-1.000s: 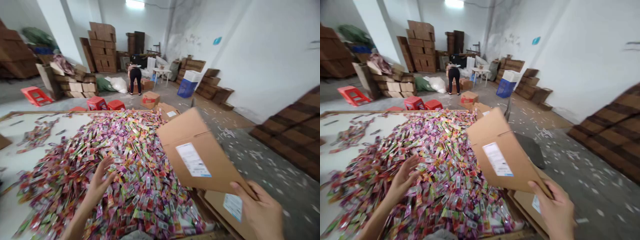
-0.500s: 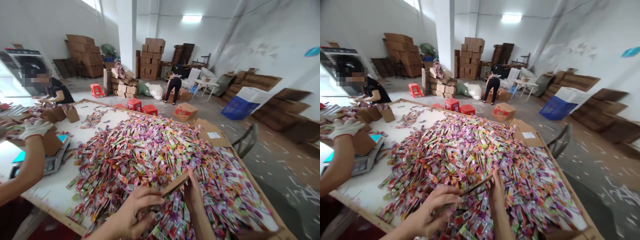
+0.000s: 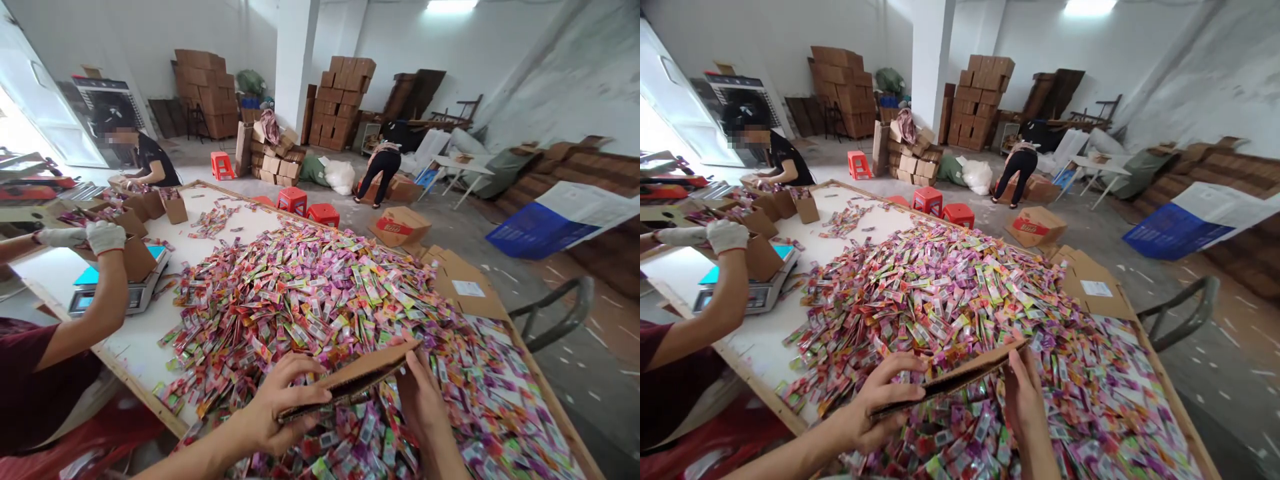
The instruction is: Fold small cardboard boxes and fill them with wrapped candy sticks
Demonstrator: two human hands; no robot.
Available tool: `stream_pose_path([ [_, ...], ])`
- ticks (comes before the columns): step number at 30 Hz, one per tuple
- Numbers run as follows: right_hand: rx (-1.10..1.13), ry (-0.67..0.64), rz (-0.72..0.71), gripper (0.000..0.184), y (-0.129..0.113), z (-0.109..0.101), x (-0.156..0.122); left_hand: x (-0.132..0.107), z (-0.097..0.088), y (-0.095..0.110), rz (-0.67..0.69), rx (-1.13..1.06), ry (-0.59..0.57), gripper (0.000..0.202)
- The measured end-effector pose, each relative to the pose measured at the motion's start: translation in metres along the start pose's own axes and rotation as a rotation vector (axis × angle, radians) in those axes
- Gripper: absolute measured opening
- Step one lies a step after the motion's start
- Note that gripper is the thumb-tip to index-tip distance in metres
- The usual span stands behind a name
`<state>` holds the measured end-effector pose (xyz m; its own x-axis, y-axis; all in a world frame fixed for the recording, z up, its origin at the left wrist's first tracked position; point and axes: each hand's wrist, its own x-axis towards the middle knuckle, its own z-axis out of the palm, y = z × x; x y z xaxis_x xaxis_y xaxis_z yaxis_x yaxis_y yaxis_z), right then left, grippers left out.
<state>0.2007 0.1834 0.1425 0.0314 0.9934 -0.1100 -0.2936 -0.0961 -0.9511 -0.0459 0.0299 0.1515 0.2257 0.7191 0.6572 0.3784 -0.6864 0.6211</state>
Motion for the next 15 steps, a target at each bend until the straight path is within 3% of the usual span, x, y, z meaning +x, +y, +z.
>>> stream_pose_path([
  [3,-0.065,-0.193,0.061,0.053,0.008,0.005,-0.011,0.001,0.003,-0.016,-0.112,0.048,0.045,0.073],
  [6,-0.129,-0.412,0.032,0.054,0.024,0.015,-0.024,-0.011,0.013,-0.034,-0.195,-0.001,0.031,0.096],
  [9,-0.18,-0.501,-0.046,0.065,0.036,0.014,-0.03,-0.041,0.026,-0.044,-0.354,-0.119,0.069,0.079],
  [12,-0.287,-0.544,-0.104,0.064,0.039,0.004,-0.028,-0.073,0.036,-0.054,-0.627,-0.192,0.28,0.066],
  [15,-0.447,-0.583,-0.015,0.057,0.035,0.004,-0.022,-0.088,0.044,-0.065,-0.769,-0.202,0.475,0.066],
])
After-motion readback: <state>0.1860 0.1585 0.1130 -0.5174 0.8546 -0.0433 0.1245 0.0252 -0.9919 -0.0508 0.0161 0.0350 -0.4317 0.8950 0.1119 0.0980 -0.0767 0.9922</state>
